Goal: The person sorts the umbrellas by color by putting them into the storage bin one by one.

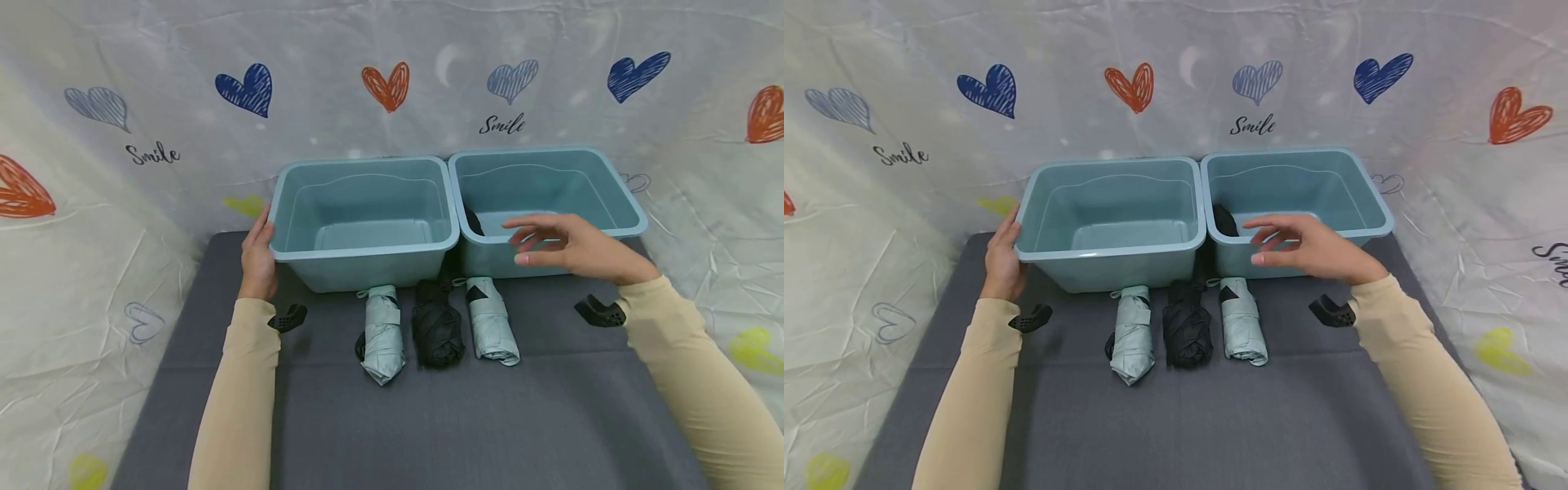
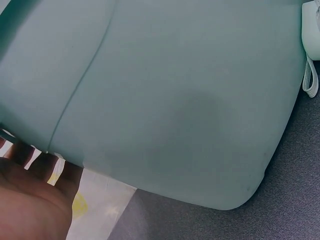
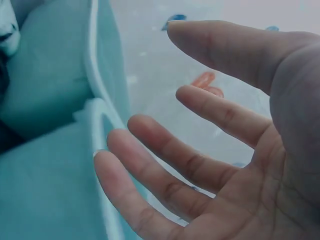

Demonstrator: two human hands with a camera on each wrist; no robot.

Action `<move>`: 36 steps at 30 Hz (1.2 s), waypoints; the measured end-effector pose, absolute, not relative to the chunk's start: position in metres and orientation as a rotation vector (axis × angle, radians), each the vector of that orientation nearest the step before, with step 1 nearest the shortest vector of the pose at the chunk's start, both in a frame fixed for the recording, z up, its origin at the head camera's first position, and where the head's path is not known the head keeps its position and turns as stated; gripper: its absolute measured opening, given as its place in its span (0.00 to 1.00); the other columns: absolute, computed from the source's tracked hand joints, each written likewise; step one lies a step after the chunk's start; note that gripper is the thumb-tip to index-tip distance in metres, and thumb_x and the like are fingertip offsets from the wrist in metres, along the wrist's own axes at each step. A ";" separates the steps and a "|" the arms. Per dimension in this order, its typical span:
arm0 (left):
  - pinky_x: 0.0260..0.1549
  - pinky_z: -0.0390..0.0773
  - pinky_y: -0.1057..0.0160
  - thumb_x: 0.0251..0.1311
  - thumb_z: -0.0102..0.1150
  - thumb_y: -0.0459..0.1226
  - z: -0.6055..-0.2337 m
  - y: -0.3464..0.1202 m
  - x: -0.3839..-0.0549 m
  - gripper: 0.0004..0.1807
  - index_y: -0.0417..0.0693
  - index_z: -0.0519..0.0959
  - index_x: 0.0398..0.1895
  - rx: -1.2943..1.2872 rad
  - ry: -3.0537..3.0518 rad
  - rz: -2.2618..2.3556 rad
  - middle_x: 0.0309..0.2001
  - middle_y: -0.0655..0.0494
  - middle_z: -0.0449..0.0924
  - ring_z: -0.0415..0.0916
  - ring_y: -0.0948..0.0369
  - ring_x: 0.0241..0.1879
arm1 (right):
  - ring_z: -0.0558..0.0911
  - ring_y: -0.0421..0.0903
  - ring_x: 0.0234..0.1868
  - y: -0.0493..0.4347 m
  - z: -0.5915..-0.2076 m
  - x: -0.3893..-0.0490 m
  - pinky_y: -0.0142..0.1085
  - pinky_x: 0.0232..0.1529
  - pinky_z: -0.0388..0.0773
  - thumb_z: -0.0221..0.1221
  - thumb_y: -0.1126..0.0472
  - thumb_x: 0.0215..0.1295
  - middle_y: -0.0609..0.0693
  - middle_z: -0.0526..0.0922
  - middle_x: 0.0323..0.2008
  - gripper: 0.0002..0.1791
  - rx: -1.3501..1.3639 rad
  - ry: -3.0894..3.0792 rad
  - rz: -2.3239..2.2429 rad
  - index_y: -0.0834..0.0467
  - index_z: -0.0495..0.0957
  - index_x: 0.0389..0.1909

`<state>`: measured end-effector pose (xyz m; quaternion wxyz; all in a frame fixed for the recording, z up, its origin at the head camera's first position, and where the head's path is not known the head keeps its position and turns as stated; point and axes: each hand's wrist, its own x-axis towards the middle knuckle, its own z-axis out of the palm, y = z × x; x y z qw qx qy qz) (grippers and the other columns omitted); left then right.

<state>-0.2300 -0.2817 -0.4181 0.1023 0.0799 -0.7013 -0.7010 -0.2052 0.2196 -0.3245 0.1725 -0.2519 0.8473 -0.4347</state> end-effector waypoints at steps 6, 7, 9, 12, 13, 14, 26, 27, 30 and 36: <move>0.72 0.56 0.55 0.83 0.35 0.46 -0.419 -0.281 -0.231 0.27 0.64 0.54 0.82 0.227 -2.068 -2.073 0.81 0.62 0.45 0.49 0.59 0.78 | 0.79 0.51 0.57 0.226 -0.378 -0.186 0.43 0.53 0.79 0.67 0.54 0.69 0.53 0.79 0.60 0.31 -0.618 2.366 -1.293 0.52 0.72 0.71; 0.72 0.56 0.54 0.83 0.34 0.46 -0.419 -0.281 -0.232 0.27 0.64 0.54 0.82 0.226 -2.061 -2.079 0.81 0.62 0.45 0.48 0.59 0.78 | 0.79 0.52 0.58 0.226 -0.388 -0.185 0.45 0.53 0.78 0.68 0.53 0.68 0.53 0.78 0.60 0.32 -0.592 2.368 -1.292 0.52 0.72 0.71; 0.72 0.56 0.54 0.83 0.34 0.45 -0.420 -0.281 -0.232 0.27 0.63 0.54 0.82 0.223 -2.055 -2.083 0.82 0.61 0.45 0.48 0.59 0.78 | 0.77 0.55 0.59 0.225 -0.407 -0.183 0.50 0.54 0.77 0.69 0.53 0.67 0.57 0.78 0.60 0.34 -0.537 2.369 -1.299 0.54 0.72 0.72; 0.73 0.55 0.55 0.83 0.34 0.44 -0.420 -0.281 -0.232 0.27 0.62 0.54 0.82 0.222 -2.044 -2.093 0.82 0.61 0.44 0.48 0.59 0.78 | 0.75 0.60 0.62 0.223 -0.434 -0.180 0.55 0.56 0.74 0.69 0.52 0.66 0.63 0.74 0.63 0.37 -0.453 2.355 -1.318 0.55 0.69 0.73; 0.73 0.55 0.55 0.83 0.34 0.44 -0.420 -0.281 -0.232 0.27 0.62 0.54 0.82 0.223 -2.044 -2.093 0.82 0.60 0.44 0.48 0.59 0.78 | 0.74 0.61 0.62 0.222 -0.442 -0.179 0.56 0.56 0.73 0.69 0.51 0.66 0.64 0.73 0.63 0.38 -0.425 2.341 -1.329 0.55 0.68 0.74; 0.73 0.56 0.55 0.83 0.34 0.44 -0.420 -0.281 -0.232 0.27 0.62 0.54 0.82 0.222 -2.046 -2.090 0.82 0.60 0.44 0.48 0.59 0.78 | 0.73 0.61 0.63 0.221 -0.449 -0.178 0.57 0.57 0.73 0.69 0.51 0.66 0.65 0.72 0.64 0.39 -0.399 2.326 -1.339 0.55 0.67 0.75; 0.73 0.54 0.54 0.83 0.34 0.46 -0.418 -0.279 -0.229 0.27 0.63 0.53 0.82 0.228 -2.060 -2.086 0.82 0.61 0.44 0.48 0.59 0.78 | 0.78 0.58 0.53 0.203 -0.491 -0.179 0.47 0.47 0.79 0.72 0.54 0.64 0.65 0.71 0.59 0.44 -0.326 2.175 -1.456 0.51 0.63 0.78; 0.73 0.54 0.54 0.83 0.34 0.46 -0.418 -0.279 -0.229 0.27 0.63 0.53 0.82 0.226 -2.060 -2.086 0.82 0.62 0.45 0.48 0.59 0.78 | 0.79 0.56 0.49 0.201 -0.492 -0.179 0.46 0.45 0.80 0.72 0.56 0.63 0.65 0.74 0.56 0.44 -0.333 2.166 -1.466 0.52 0.63 0.78; 0.74 0.53 0.54 0.83 0.34 0.46 -0.418 -0.279 -0.229 0.27 0.63 0.53 0.82 0.218 -2.055 -2.088 0.81 0.62 0.45 0.47 0.59 0.78 | 0.81 0.52 0.41 0.195 -0.493 -0.179 0.44 0.40 0.81 0.72 0.60 0.62 0.64 0.77 0.49 0.45 -0.379 2.156 -1.478 0.57 0.61 0.78; 0.74 0.53 0.53 0.83 0.34 0.46 -0.417 -0.280 -0.230 0.27 0.64 0.53 0.82 0.224 -2.057 -2.082 0.81 0.62 0.46 0.48 0.59 0.78 | 0.79 0.57 0.47 0.187 -0.494 -0.180 0.48 0.44 0.80 0.73 0.59 0.61 0.69 0.72 0.59 0.46 -0.430 2.264 -1.385 0.56 0.62 0.78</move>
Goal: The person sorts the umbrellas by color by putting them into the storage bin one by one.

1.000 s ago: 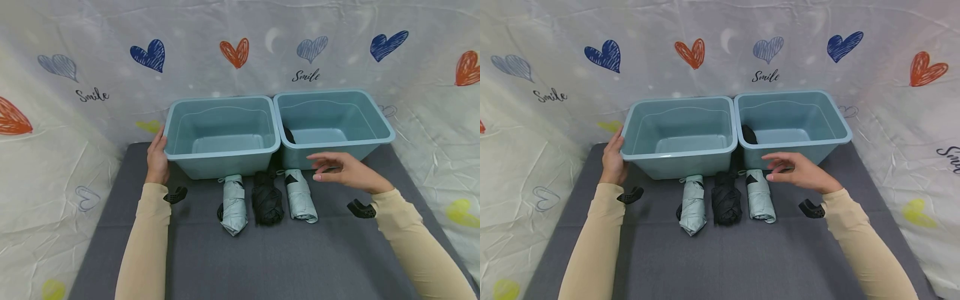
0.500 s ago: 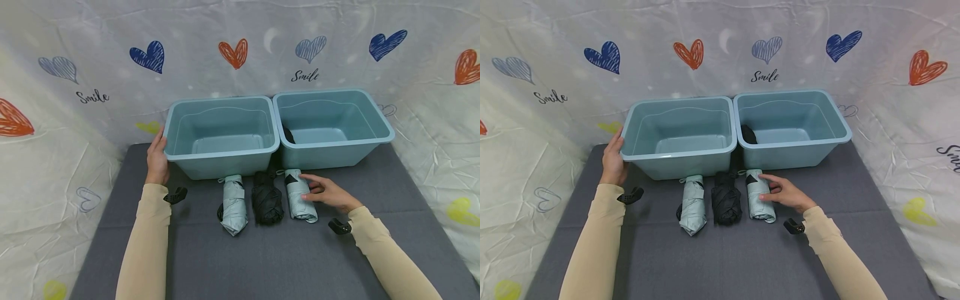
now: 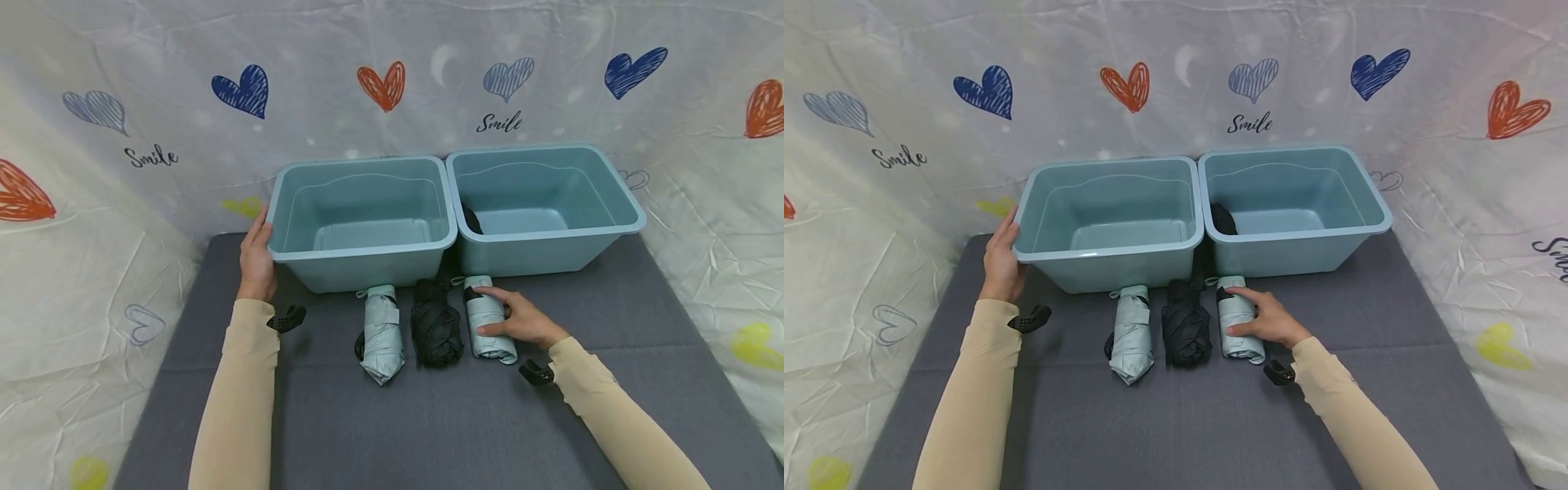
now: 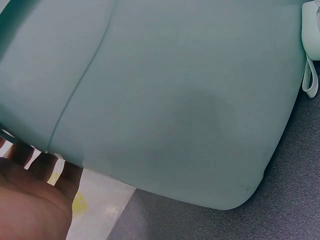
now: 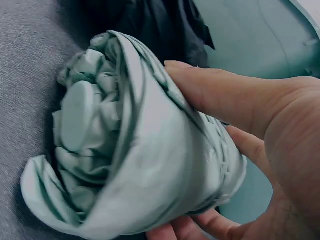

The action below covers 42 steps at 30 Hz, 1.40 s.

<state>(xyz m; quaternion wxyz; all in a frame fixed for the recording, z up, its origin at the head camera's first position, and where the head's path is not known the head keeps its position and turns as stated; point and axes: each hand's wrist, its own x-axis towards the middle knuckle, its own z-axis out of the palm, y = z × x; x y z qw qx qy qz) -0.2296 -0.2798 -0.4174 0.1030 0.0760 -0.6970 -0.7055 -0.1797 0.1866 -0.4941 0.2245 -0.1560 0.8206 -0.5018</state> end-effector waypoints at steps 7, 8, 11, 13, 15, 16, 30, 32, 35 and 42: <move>0.74 0.53 0.53 0.84 0.33 0.43 -0.411 -0.276 -0.226 0.27 0.61 0.53 0.82 0.221 -2.050 -2.100 0.81 0.60 0.46 0.48 0.58 0.78 | 0.67 0.62 0.55 0.179 -0.492 -0.180 0.55 0.52 0.72 0.74 0.53 0.60 0.69 0.66 0.61 0.46 -0.446 2.423 -1.190 0.50 0.63 0.78; 0.74 0.53 0.53 0.83 0.33 0.43 -0.414 -0.277 -0.228 0.27 0.61 0.53 0.82 0.222 -2.052 -2.095 0.81 0.61 0.46 0.48 0.59 0.78 | 0.67 0.59 0.52 0.179 -0.492 -0.180 0.53 0.50 0.72 0.73 0.53 0.61 0.68 0.67 0.58 0.46 -0.460 2.425 -1.179 0.50 0.62 0.78; 0.74 0.53 0.53 0.83 0.33 0.43 -0.417 -0.279 -0.230 0.27 0.62 0.53 0.82 0.224 -2.055 -2.088 0.81 0.61 0.46 0.48 0.59 0.78 | 0.65 0.54 0.47 0.178 -0.491 -0.179 0.49 0.48 0.70 0.73 0.52 0.61 0.64 0.70 0.55 0.45 -0.479 2.436 -1.143 0.48 0.63 0.78; 0.74 0.53 0.53 0.83 0.33 0.44 -0.418 -0.280 -0.231 0.27 0.63 0.53 0.82 0.223 -2.053 -2.087 0.81 0.61 0.46 0.48 0.59 0.78 | 0.64 0.53 0.46 0.178 -0.491 -0.179 0.49 0.49 0.69 0.72 0.52 0.62 0.63 0.70 0.56 0.44 -0.490 2.440 -1.126 0.47 0.64 0.78; 0.74 0.53 0.53 0.83 0.33 0.44 -0.418 -0.280 -0.231 0.27 0.63 0.53 0.82 0.222 -2.049 -2.090 0.81 0.61 0.46 0.48 0.59 0.78 | 0.64 0.53 0.47 0.177 -0.490 -0.180 0.50 0.50 0.69 0.72 0.52 0.62 0.62 0.71 0.57 0.44 -0.496 2.440 -1.119 0.46 0.64 0.77; 0.74 0.53 0.53 0.83 0.33 0.44 -0.419 -0.280 -0.231 0.27 0.63 0.54 0.82 0.219 -2.046 -2.091 0.81 0.61 0.46 0.48 0.59 0.78 | 0.64 0.53 0.47 0.177 -0.490 -0.180 0.51 0.50 0.69 0.72 0.53 0.62 0.63 0.70 0.58 0.43 -0.498 2.438 -1.121 0.46 0.64 0.77; 0.74 0.53 0.53 0.83 0.33 0.43 -0.417 -0.279 -0.231 0.27 0.62 0.53 0.82 0.209 -2.053 -2.099 0.82 0.60 0.44 0.48 0.58 0.78 | 0.67 0.66 0.66 0.172 -0.490 -0.182 0.62 0.60 0.69 0.74 0.54 0.59 0.68 0.64 0.70 0.42 -0.414 2.405 -1.166 0.50 0.69 0.74; 0.73 0.54 0.53 0.83 0.33 0.43 -0.417 -0.279 -0.231 0.27 0.62 0.53 0.82 0.209 -2.051 -2.102 0.82 0.60 0.45 0.48 0.58 0.78 | 0.66 0.66 0.69 0.169 -0.489 -0.182 0.62 0.61 0.68 0.74 0.53 0.58 0.65 0.64 0.72 0.42 -0.412 2.409 -1.154 0.50 0.69 0.74; 0.73 0.54 0.53 0.83 0.33 0.43 -0.416 -0.279 -0.231 0.27 0.62 0.53 0.82 0.208 -2.047 -2.104 0.81 0.61 0.45 0.48 0.58 0.78 | 0.67 0.67 0.68 0.165 -0.488 -0.182 0.62 0.61 0.69 0.75 0.50 0.57 0.65 0.64 0.73 0.44 -0.410 2.420 -1.123 0.51 0.69 0.74; 0.74 0.53 0.53 0.83 0.33 0.42 -0.414 -0.277 -0.228 0.27 0.61 0.53 0.82 0.202 -2.053 -2.095 0.82 0.60 0.44 0.47 0.59 0.78 | 0.67 0.65 0.68 0.168 -0.491 -0.182 0.61 0.61 0.69 0.75 0.51 0.57 0.64 0.64 0.73 0.45 -0.414 2.381 -1.203 0.52 0.68 0.75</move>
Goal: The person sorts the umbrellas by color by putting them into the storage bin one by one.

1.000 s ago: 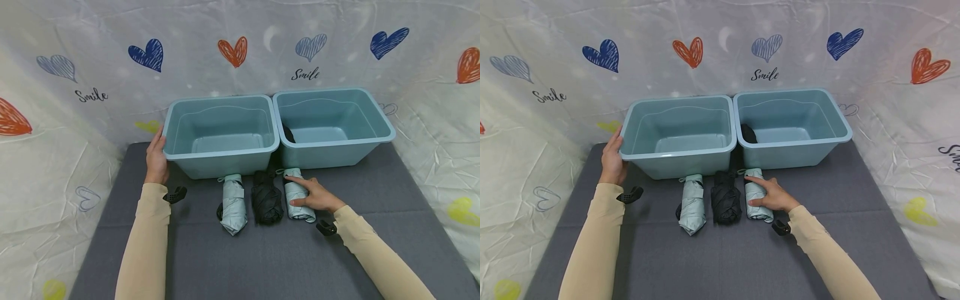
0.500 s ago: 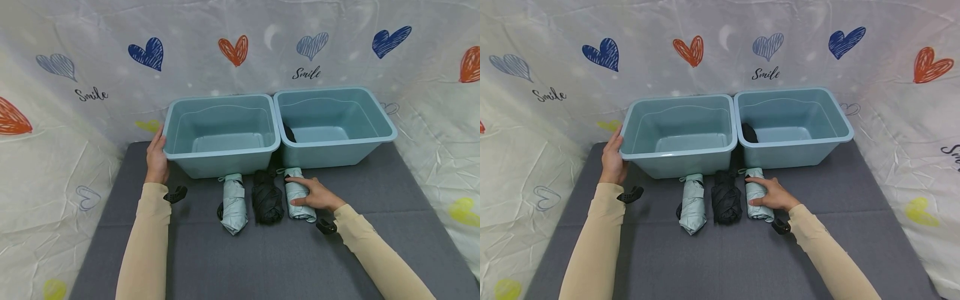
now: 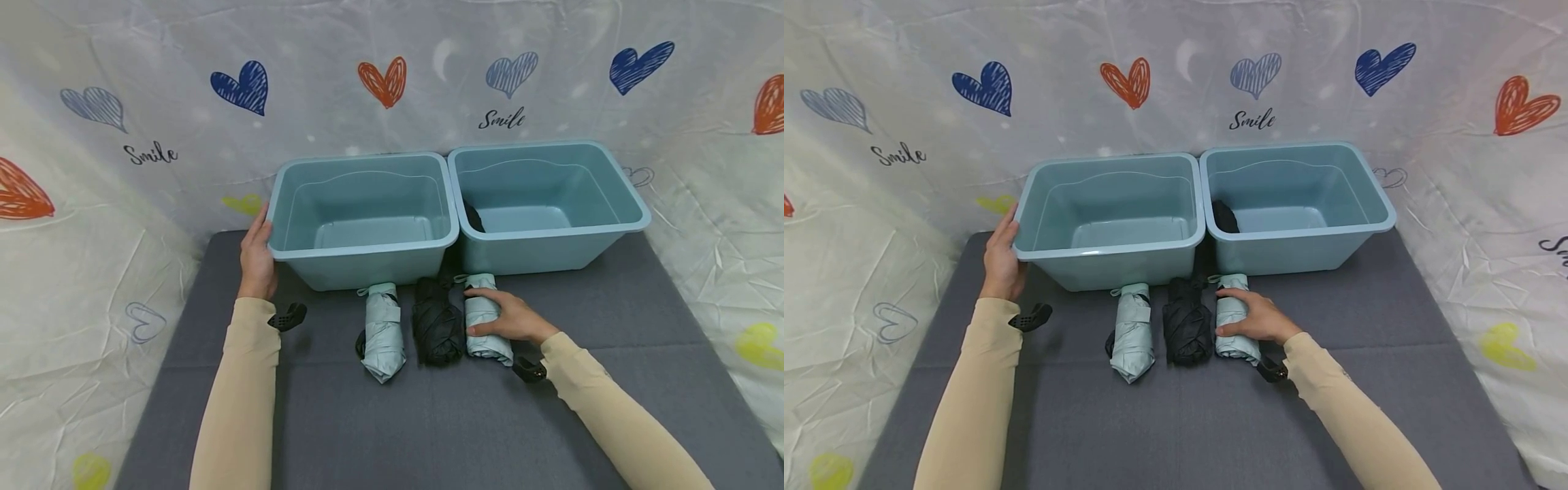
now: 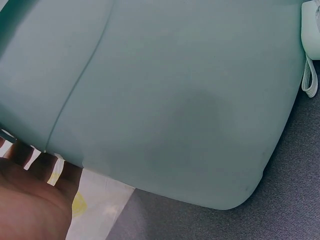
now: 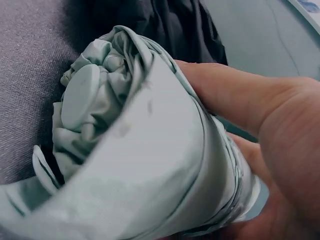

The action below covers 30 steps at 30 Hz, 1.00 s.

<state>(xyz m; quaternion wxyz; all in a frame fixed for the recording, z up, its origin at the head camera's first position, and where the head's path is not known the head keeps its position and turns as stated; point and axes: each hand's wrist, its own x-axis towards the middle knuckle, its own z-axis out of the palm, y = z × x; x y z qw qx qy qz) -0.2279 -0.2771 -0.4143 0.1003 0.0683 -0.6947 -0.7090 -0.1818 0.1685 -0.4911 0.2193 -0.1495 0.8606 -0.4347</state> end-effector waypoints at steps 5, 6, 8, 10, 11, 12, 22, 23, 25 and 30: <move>0.74 0.53 0.53 0.83 0.33 0.42 -0.409 -0.275 -0.224 0.27 0.60 0.52 0.82 0.207 -2.062 -2.099 0.82 0.58 0.43 0.47 0.58 0.78 | 0.61 0.63 0.73 0.182 -0.490 -0.177 0.61 0.62 0.68 0.75 0.56 0.58 0.61 0.61 0.75 0.45 -0.453 2.316 -1.358 0.53 0.66 0.76; 0.73 0.54 0.53 0.83 0.33 0.42 -0.409 -0.275 -0.223 0.27 0.59 0.52 0.82 0.205 -2.062 -2.100 0.82 0.58 0.43 0.47 0.58 0.78 | 0.61 0.62 0.73 0.185 -0.487 -0.175 0.61 0.62 0.68 0.75 0.56 0.58 0.60 0.60 0.75 0.45 -0.456 2.315 -1.374 0.52 0.66 0.76; 0.74 0.53 0.53 0.83 0.33 0.42 -0.409 -0.275 -0.223 0.27 0.59 0.52 0.82 0.201 -2.062 -2.103 0.82 0.57 0.42 0.46 0.59 0.79 | 0.67 0.61 0.69 0.188 -0.480 -0.170 0.58 0.59 0.72 0.75 0.56 0.58 0.58 0.62 0.74 0.45 -0.462 2.305 -1.401 0.49 0.66 0.76; 0.74 0.53 0.53 0.83 0.33 0.42 -0.410 -0.276 -0.225 0.27 0.59 0.52 0.82 0.200 -2.065 -2.101 0.82 0.57 0.42 0.45 0.59 0.79 | 0.74 0.59 0.61 0.190 -0.469 -0.164 0.54 0.53 0.77 0.75 0.56 0.58 0.58 0.66 0.71 0.45 -0.480 2.285 -1.425 0.47 0.65 0.76; 0.74 0.53 0.54 0.83 0.33 0.42 -0.411 -0.277 -0.226 0.27 0.59 0.52 0.82 0.201 -2.065 -2.099 0.82 0.57 0.42 0.45 0.59 0.79 | 0.77 0.58 0.57 0.190 -0.463 -0.160 0.52 0.51 0.79 0.75 0.57 0.58 0.59 0.69 0.68 0.45 -0.501 2.269 -1.440 0.46 0.65 0.76; 0.74 0.53 0.54 0.83 0.33 0.42 -0.413 -0.278 -0.227 0.27 0.59 0.52 0.82 0.200 -2.062 -2.100 0.82 0.57 0.42 0.45 0.59 0.79 | 0.80 0.58 0.52 0.190 -0.457 -0.157 0.51 0.47 0.80 0.75 0.58 0.58 0.60 0.71 0.65 0.45 -0.524 2.247 -1.459 0.46 0.65 0.76; 0.74 0.52 0.55 0.83 0.33 0.45 -0.419 -0.284 -0.230 0.27 0.63 0.52 0.82 0.195 -2.063 -2.090 0.82 0.62 0.42 0.44 0.60 0.79 | 0.82 0.56 0.45 0.158 -0.390 -0.139 0.49 0.39 0.84 0.74 0.63 0.60 0.55 0.75 0.57 0.43 -0.846 2.077 -1.551 0.43 0.67 0.75; 0.74 0.52 0.55 0.83 0.34 0.45 -0.419 -0.284 -0.229 0.27 0.63 0.53 0.82 0.193 -2.062 -2.092 0.82 0.62 0.42 0.44 0.60 0.79 | 0.82 0.55 0.45 0.152 -0.384 -0.142 0.49 0.40 0.84 0.74 0.62 0.60 0.54 0.76 0.56 0.43 -0.868 2.077 -1.543 0.42 0.66 0.75; 0.74 0.52 0.55 0.83 0.34 0.46 -0.419 -0.283 -0.229 0.27 0.63 0.52 0.82 0.184 -2.058 -2.098 0.82 0.62 0.41 0.44 0.60 0.79 | 0.82 0.54 0.45 0.140 -0.372 -0.149 0.49 0.40 0.84 0.73 0.62 0.61 0.53 0.76 0.55 0.43 -0.889 2.063 -1.541 0.40 0.66 0.75; 0.74 0.51 0.53 0.83 0.34 0.47 -0.419 -0.281 -0.229 0.28 0.64 0.52 0.82 0.188 -2.058 -2.100 0.82 0.61 0.41 0.44 0.60 0.79 | 0.80 0.57 0.48 0.102 -0.352 -0.182 0.51 0.41 0.83 0.72 0.63 0.62 0.54 0.73 0.59 0.43 -0.919 1.997 -1.573 0.40 0.66 0.75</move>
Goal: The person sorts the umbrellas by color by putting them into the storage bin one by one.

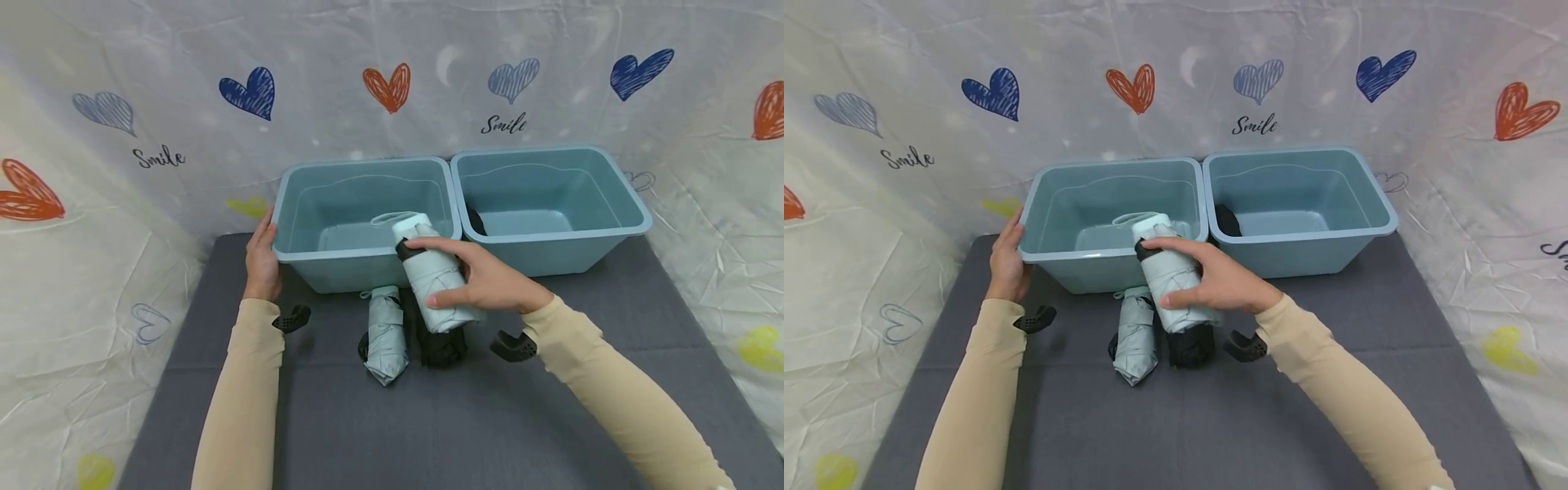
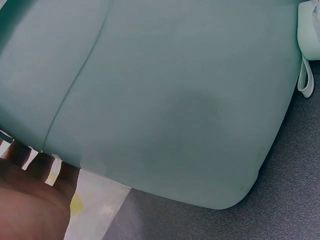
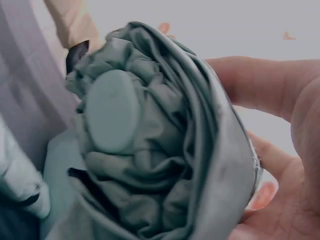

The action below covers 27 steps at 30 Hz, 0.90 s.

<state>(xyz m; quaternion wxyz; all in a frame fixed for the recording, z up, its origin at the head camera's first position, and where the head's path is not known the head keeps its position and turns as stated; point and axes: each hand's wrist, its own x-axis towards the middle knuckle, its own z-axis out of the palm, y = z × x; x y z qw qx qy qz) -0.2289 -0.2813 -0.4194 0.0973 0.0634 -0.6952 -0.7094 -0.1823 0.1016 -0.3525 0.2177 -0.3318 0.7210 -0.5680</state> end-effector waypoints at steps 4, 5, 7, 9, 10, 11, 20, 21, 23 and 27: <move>0.74 0.52 0.53 0.83 0.34 0.48 -0.419 -0.281 -0.229 0.28 0.63 0.52 0.82 0.191 -2.053 -2.100 0.82 0.62 0.42 0.45 0.60 0.79 | 0.78 0.57 0.51 0.065 -0.342 -0.217 0.51 0.43 0.82 0.71 0.63 0.63 0.52 0.69 0.65 0.43 -0.911 1.949 -1.586 0.40 0.65 0.76; 0.74 0.52 0.53 0.83 0.34 0.48 -0.419 -0.281 -0.229 0.28 0.63 0.52 0.82 0.190 -2.051 -2.098 0.82 0.62 0.43 0.46 0.59 0.78 | 0.77 0.56 0.52 0.056 -0.340 -0.225 0.51 0.44 0.82 0.71 0.63 0.63 0.50 0.68 0.66 0.43 -0.901 1.945 -1.589 0.40 0.65 0.76; 0.74 0.52 0.52 0.83 0.34 0.47 -0.419 -0.280 -0.228 0.28 0.63 0.53 0.82 0.186 -2.050 -2.093 0.82 0.62 0.44 0.46 0.59 0.78 | 0.76 0.56 0.53 0.037 -0.337 -0.242 0.50 0.46 0.81 0.71 0.63 0.63 0.49 0.66 0.68 0.42 -0.873 1.929 -1.606 0.41 0.65 0.76; 0.73 0.53 0.52 0.83 0.33 0.46 -0.419 -0.280 -0.228 0.28 0.62 0.53 0.82 0.182 -2.047 -2.091 0.82 0.61 0.44 0.47 0.59 0.78 | 0.76 0.55 0.55 0.018 -0.334 -0.256 0.49 0.48 0.80 0.70 0.64 0.64 0.49 0.64 0.70 0.41 -0.830 1.884 -1.645 0.42 0.66 0.76; 0.73 0.53 0.52 0.83 0.33 0.46 -0.419 -0.280 -0.228 0.27 0.62 0.53 0.82 0.183 -2.048 -2.087 0.82 0.60 0.44 0.47 0.59 0.78 | 0.75 0.55 0.56 0.009 -0.333 -0.262 0.48 0.49 0.80 0.70 0.65 0.64 0.48 0.63 0.71 0.41 -0.806 1.854 -1.665 0.42 0.66 0.76; 0.74 0.53 0.52 0.83 0.32 0.46 -0.419 -0.280 -0.228 0.27 0.62 0.53 0.82 0.185 -2.051 -2.082 0.82 0.60 0.43 0.47 0.59 0.78 | 0.75 0.54 0.57 0.001 -0.332 -0.268 0.48 0.50 0.80 0.69 0.66 0.64 0.47 0.62 0.72 0.41 -0.783 1.822 -1.682 0.43 0.66 0.76; 0.74 0.52 0.53 0.83 0.32 0.45 -0.420 -0.280 -0.228 0.27 0.63 0.53 0.82 0.209 -2.065 -2.067 0.82 0.60 0.43 0.46 0.59 0.79 | 0.77 0.54 0.55 -0.060 -0.336 -0.308 0.45 0.49 0.80 0.65 0.68 0.68 0.53 0.67 0.66 0.39 -0.556 1.652 -1.688 0.44 0.64 0.77; 0.74 0.52 0.53 0.83 0.32 0.46 -0.419 -0.280 -0.228 0.27 0.63 0.53 0.82 0.207 -2.066 -2.066 0.82 0.60 0.43 0.45 0.59 0.79 | 0.77 0.54 0.55 -0.065 -0.337 -0.311 0.45 0.48 0.80 0.65 0.68 0.68 0.53 0.68 0.65 0.39 -0.527 1.648 -1.683 0.44 0.64 0.77; 0.74 0.52 0.52 0.83 0.32 0.46 -0.419 -0.281 -0.227 0.27 0.63 0.52 0.82 0.194 -2.060 -2.073 0.82 0.59 0.42 0.45 0.58 0.79 | 0.78 0.54 0.54 -0.072 -0.341 -0.316 0.45 0.47 0.80 0.65 0.68 0.68 0.53 0.69 0.63 0.39 -0.474 1.639 -1.676 0.45 0.64 0.77; 0.74 0.53 0.51 0.83 0.33 0.47 -0.420 -0.280 -0.227 0.28 0.63 0.52 0.82 0.183 -2.065 -2.076 0.82 0.60 0.42 0.45 0.58 0.79 | 0.78 0.54 0.54 -0.084 -0.350 -0.321 0.44 0.47 0.79 0.65 0.68 0.67 0.54 0.69 0.63 0.40 -0.418 1.670 -1.658 0.45 0.63 0.77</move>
